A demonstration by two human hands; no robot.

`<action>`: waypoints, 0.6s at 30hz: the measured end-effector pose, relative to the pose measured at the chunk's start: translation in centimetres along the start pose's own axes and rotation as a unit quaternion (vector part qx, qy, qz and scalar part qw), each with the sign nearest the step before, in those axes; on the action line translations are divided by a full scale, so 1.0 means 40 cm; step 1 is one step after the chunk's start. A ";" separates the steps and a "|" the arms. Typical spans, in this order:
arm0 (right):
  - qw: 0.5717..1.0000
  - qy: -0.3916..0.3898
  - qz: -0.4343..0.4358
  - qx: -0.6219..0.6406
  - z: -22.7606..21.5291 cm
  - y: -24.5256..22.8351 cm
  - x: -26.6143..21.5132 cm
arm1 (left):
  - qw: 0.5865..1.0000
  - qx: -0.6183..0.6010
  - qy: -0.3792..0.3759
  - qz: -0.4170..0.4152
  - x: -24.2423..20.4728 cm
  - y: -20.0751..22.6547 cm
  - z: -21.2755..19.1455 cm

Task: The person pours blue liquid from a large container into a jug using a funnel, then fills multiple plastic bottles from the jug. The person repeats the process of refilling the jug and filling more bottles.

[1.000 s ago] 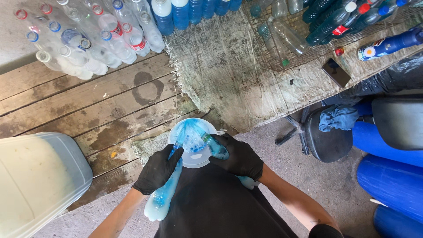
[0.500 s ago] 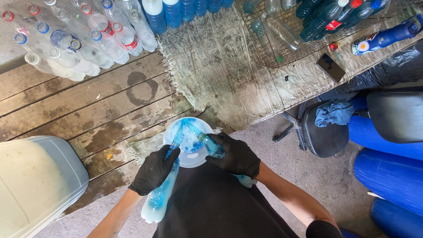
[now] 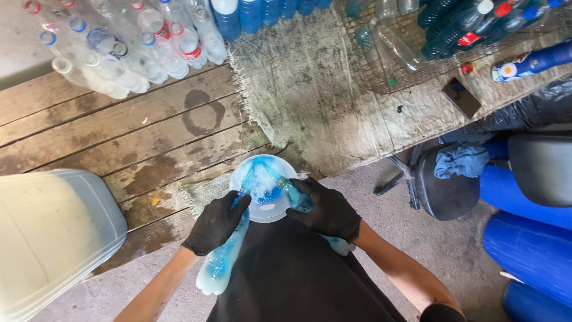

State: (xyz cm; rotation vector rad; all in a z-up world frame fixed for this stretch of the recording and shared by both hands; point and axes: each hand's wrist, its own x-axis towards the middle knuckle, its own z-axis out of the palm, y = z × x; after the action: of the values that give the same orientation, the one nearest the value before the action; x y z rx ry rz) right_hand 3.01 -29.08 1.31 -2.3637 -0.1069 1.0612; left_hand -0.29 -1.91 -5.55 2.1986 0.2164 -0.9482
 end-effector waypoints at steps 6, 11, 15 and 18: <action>1.000 -0.021 0.020 -0.001 -0.016 -0.014 -0.002 | 1.000 -0.007 0.000 -0.002 -0.013 0.033 -0.014; 0.999 -0.029 0.025 0.003 -0.017 -0.009 0.007 | 0.999 -0.045 0.003 -0.004 -0.029 0.047 -0.033; 0.999 -0.026 0.031 0.021 -0.024 -0.026 0.003 | 0.999 -0.050 -0.001 -0.009 -0.028 0.047 -0.034; 0.998 -0.021 0.030 0.046 -0.016 -0.021 0.009 | 0.997 -0.074 -0.005 -0.011 -0.026 0.057 -0.037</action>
State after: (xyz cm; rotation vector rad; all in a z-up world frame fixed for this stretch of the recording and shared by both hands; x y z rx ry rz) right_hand 3.85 -28.53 1.84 -2.2749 -0.0032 1.1204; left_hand 0.76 -2.44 -2.87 2.0603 0.2961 -0.9245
